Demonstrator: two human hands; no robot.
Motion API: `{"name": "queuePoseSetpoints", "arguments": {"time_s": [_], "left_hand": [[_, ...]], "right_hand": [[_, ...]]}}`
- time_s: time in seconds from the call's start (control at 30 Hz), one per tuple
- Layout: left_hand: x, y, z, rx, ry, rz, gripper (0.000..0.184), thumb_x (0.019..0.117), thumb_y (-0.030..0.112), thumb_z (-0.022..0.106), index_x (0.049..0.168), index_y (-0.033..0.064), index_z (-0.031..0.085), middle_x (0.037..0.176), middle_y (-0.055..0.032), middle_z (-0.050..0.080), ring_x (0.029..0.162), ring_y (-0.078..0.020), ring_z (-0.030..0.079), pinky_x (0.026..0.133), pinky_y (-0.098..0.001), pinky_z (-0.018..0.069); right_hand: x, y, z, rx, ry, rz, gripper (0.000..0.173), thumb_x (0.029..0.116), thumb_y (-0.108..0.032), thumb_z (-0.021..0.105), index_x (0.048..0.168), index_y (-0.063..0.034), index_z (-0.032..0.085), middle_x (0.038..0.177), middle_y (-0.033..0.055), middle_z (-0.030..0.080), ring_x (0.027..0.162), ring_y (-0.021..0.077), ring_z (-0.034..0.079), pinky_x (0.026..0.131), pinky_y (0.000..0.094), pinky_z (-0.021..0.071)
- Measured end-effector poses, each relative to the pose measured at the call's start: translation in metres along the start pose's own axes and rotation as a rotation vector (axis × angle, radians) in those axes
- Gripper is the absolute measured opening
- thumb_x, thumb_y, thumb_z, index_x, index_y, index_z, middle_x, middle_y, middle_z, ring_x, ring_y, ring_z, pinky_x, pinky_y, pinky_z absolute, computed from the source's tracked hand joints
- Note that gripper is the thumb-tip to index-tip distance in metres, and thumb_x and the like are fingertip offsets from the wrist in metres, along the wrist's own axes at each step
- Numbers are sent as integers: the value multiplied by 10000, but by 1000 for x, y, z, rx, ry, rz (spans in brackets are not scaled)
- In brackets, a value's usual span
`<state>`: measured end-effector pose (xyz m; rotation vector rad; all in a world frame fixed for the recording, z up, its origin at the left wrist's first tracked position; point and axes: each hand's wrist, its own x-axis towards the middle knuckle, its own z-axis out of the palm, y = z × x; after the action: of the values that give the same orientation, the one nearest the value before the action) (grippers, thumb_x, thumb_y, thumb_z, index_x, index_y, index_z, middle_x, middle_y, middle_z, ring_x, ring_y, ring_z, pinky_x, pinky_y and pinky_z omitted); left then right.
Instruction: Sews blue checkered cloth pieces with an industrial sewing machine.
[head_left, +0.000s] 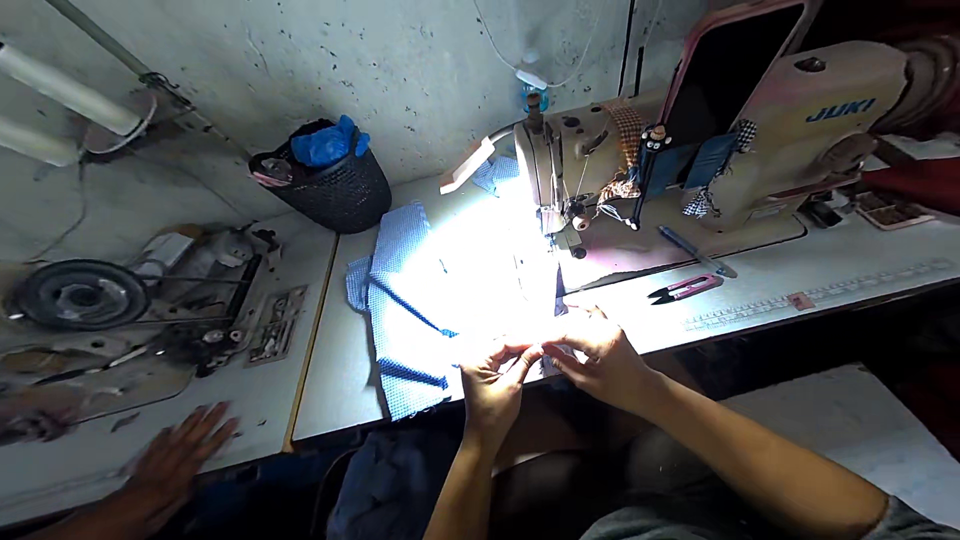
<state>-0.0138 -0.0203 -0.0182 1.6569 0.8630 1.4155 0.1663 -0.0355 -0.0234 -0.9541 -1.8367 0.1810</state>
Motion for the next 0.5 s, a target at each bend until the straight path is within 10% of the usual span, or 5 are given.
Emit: {"name": "queuePoseSetpoints", "arguments": {"time_s": [0.2, 0.5], "left_hand": [[-17, -10, 0, 164, -31, 37, 339, 840, -6, 743, 1116, -63, 556, 948, -29, 719, 823, -81, 725, 777, -261, 631], [44, -4, -14, 499, -523, 46, 211, 946, 190, 667, 1108, 76, 740, 1058, -38, 759, 934, -102, 725, 853, -332, 596]], "right_hand": [[-19, 4, 9, 57, -45, 103, 133, 942, -151, 671, 977, -103, 790, 970, 33, 758, 1013, 151, 681, 1015, 389, 471], [-59, 11, 13, 35, -121, 51, 152, 967, -107, 608, 953, -58, 751, 991, 84, 749, 1041, 190, 688, 1022, 379, 491]]}}
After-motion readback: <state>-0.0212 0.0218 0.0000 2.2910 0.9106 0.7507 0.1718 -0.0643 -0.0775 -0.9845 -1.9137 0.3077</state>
